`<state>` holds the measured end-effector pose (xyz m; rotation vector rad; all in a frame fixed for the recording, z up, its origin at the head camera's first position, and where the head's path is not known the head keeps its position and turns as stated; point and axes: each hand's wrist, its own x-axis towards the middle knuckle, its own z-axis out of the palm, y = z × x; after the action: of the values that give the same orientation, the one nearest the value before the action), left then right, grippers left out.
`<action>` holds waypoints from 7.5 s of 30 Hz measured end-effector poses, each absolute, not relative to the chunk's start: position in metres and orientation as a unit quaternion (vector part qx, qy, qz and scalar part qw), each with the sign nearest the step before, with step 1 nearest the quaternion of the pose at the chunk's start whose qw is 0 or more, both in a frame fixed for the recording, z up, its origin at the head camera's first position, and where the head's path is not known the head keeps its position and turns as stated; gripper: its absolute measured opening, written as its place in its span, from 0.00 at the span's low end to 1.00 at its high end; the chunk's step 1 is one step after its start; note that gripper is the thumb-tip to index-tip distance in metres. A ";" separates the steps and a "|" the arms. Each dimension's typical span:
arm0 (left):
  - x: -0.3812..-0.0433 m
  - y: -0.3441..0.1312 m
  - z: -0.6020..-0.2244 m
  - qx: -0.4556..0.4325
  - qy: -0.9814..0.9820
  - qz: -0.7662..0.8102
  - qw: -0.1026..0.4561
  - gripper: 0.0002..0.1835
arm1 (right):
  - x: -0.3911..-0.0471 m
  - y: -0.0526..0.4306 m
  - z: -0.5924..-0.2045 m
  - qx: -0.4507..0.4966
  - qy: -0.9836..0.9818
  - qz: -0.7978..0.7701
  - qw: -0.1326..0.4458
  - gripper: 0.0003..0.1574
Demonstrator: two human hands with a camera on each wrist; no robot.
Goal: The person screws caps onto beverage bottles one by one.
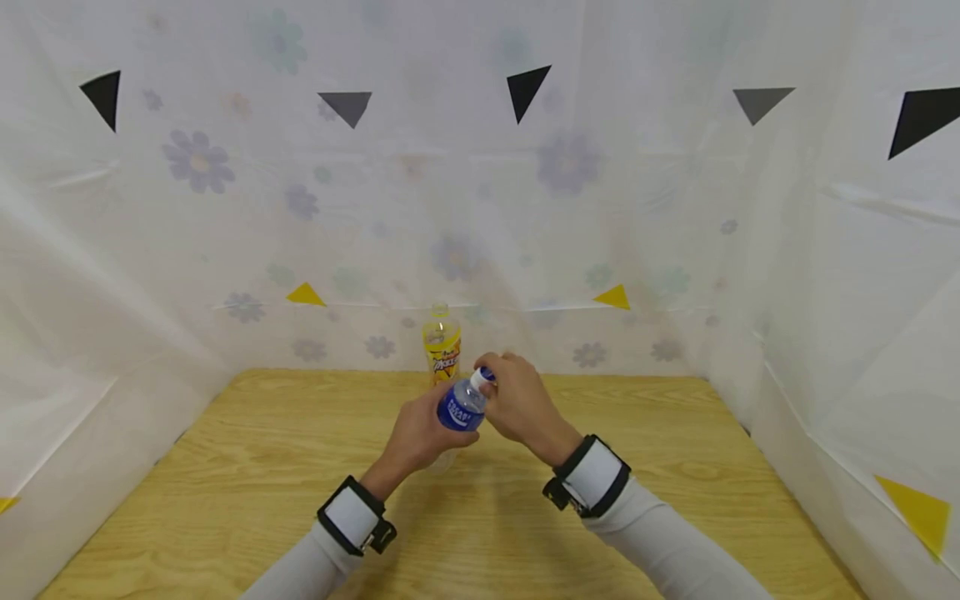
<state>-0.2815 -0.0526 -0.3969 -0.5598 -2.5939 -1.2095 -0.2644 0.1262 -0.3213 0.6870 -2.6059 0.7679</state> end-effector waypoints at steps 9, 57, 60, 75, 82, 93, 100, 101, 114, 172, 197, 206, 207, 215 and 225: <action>-0.281 -0.051 -0.398 -0.191 -0.883 -0.411 0.120 0.38 | -0.265 0.125 -0.324 0.230 -0.916 0.267 0.194 0.10; -0.343 -0.194 -0.373 0.046 -0.827 -0.446 0.339 0.39 | -0.262 0.130 -0.355 0.178 -0.911 0.337 0.155 0.32; -0.352 -0.228 -0.377 0.087 -0.820 -0.434 0.364 0.39 | -0.263 0.130 -0.358 0.178 -0.913 0.339 0.145 0.32; -0.352 -0.276 -0.413 0.197 -0.806 -0.451 0.329 0.46 | -0.261 0.131 -0.364 0.170 -0.921 0.330 0.117 0.28; -0.351 -0.276 -0.422 0.190 -0.802 -0.449 0.344 0.45 | -0.261 0.132 -0.367 0.173 -0.921 0.331 0.112 0.27; -0.354 -0.275 -0.427 0.186 -0.802 -0.449 0.348 0.46 | -0.259 0.132 -0.371 0.162 -0.925 0.329 0.100 0.26; -0.352 -0.277 -0.430 0.190 -0.809 -0.447 0.330 0.53 | -0.259 0.131 -0.374 0.165 -0.926 0.325 0.097 0.25; -0.351 -0.277 -0.430 0.191 -0.810 -0.450 0.325 0.55 | -0.259 0.131 -0.374 0.165 -0.927 0.324 0.096 0.25; -0.354 -0.281 -0.346 0.133 -0.787 -0.427 0.425 0.50 | -0.263 0.133 -0.371 0.164 -0.929 0.321 0.088 0.27; -0.386 -0.040 -0.388 -0.008 -0.838 -0.470 0.277 0.35 | -0.271 0.122 -0.373 0.187 -0.921 0.330 0.086 0.21; -0.293 -0.056 -0.375 -0.141 -0.884 -0.427 0.126 0.41 | -0.281 0.154 -0.387 0.150 -0.932 0.323 0.071 0.22; -0.292 -0.058 -0.380 -0.148 -0.883 -0.424 0.138 0.40 | -0.293 0.149 -0.383 0.152 -0.934 0.311 0.091 0.18; -0.292 -0.059 -0.380 -0.149 -0.882 -0.425 0.138 0.40 | -0.296 0.147 -0.380 0.157 -0.933 0.309 0.099 0.17; -0.291 -0.059 -0.380 -0.147 -0.881 -0.429 0.136 0.40 | -0.342 0.126 -0.361 0.169 -0.931 0.264 0.186 0.14; -0.293 -0.057 -0.380 -0.157 -0.883 -0.414 0.154 0.40 | -0.393 0.116 -0.417 0.132 -0.968 0.104 0.185 0.29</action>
<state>-0.2931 -0.0570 -0.3801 -0.4495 -2.5315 -1.1876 -0.3927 0.1161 -0.4175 0.3712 -2.7285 0.2917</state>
